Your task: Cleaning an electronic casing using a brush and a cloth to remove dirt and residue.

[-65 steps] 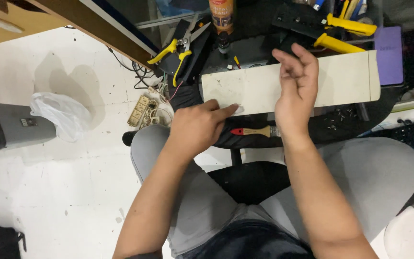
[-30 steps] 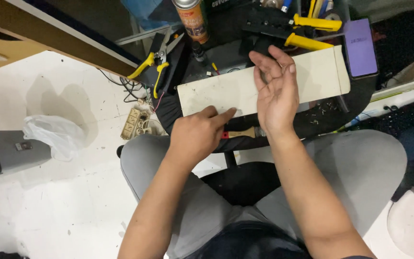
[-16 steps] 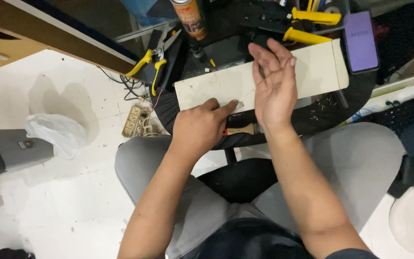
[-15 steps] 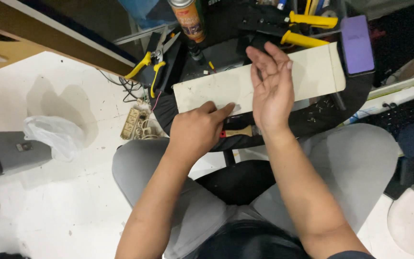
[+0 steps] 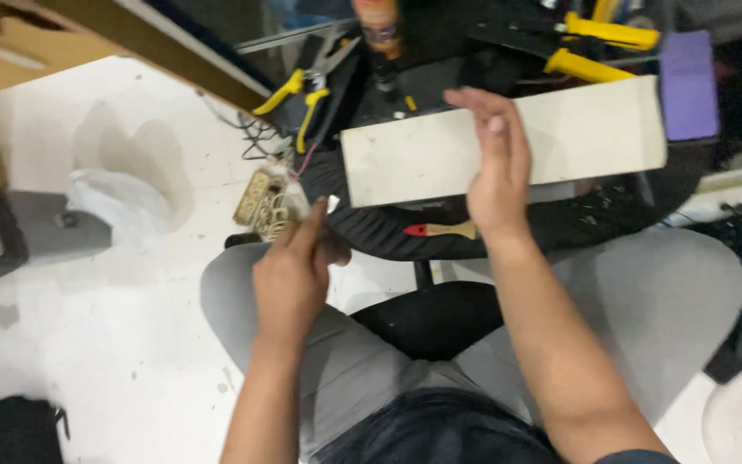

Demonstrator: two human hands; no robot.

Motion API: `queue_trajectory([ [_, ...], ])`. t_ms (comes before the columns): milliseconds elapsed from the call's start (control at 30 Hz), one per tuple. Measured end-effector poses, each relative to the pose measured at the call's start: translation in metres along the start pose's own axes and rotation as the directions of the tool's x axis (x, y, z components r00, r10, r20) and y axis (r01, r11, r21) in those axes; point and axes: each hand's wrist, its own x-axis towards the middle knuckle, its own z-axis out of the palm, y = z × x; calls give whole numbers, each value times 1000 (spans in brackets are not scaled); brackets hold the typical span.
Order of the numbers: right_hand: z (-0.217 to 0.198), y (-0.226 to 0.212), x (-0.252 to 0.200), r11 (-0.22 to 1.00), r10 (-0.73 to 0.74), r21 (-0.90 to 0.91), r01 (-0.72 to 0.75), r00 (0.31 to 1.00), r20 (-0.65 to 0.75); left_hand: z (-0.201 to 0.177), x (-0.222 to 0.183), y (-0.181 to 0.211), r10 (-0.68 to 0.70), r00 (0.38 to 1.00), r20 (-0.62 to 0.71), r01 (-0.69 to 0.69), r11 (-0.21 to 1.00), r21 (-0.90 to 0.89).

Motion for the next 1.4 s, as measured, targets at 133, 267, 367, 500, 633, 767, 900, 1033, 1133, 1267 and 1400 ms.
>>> queue_trajectory([
  [133,3,-8,0,997,-18,-77,25,996,86,17,-18,18,-59,988,-139,44,993,-106],
  [267,13,-14,-1,812,-106,-536,231,962,253,32,-18,22,-15,991,-132,-8,984,-178],
  [367,24,-21,-2,647,-36,-707,287,937,348,33,-18,25,-7,994,-110,-11,987,-160],
  [500,29,-25,-3,558,20,-769,310,922,386,31,-8,26,25,997,-72,-33,995,-98],
  [633,24,-9,-2,507,-43,-784,357,919,391,35,-11,24,52,996,-67,-56,997,-61],
  [767,26,-4,-9,539,-14,-778,323,927,375,32,-13,29,79,989,-128,-90,993,-80],
  [900,25,-8,-8,550,-3,-779,303,933,361,41,-19,23,113,978,-174,-115,993,-3],
  [1033,29,-9,-6,536,-12,-791,297,939,344,41,-8,3,195,936,-292,-182,981,69],
  [1133,24,-5,-4,547,0,-779,308,930,368,61,7,-30,208,927,-312,-204,978,46],
  [1267,27,-3,-3,498,-4,-802,331,925,379,74,12,-44,187,909,-373,-196,981,15],
  [1400,28,-7,-4,490,-25,-798,350,921,389,62,9,-22,219,894,-390,-271,959,-83],
])
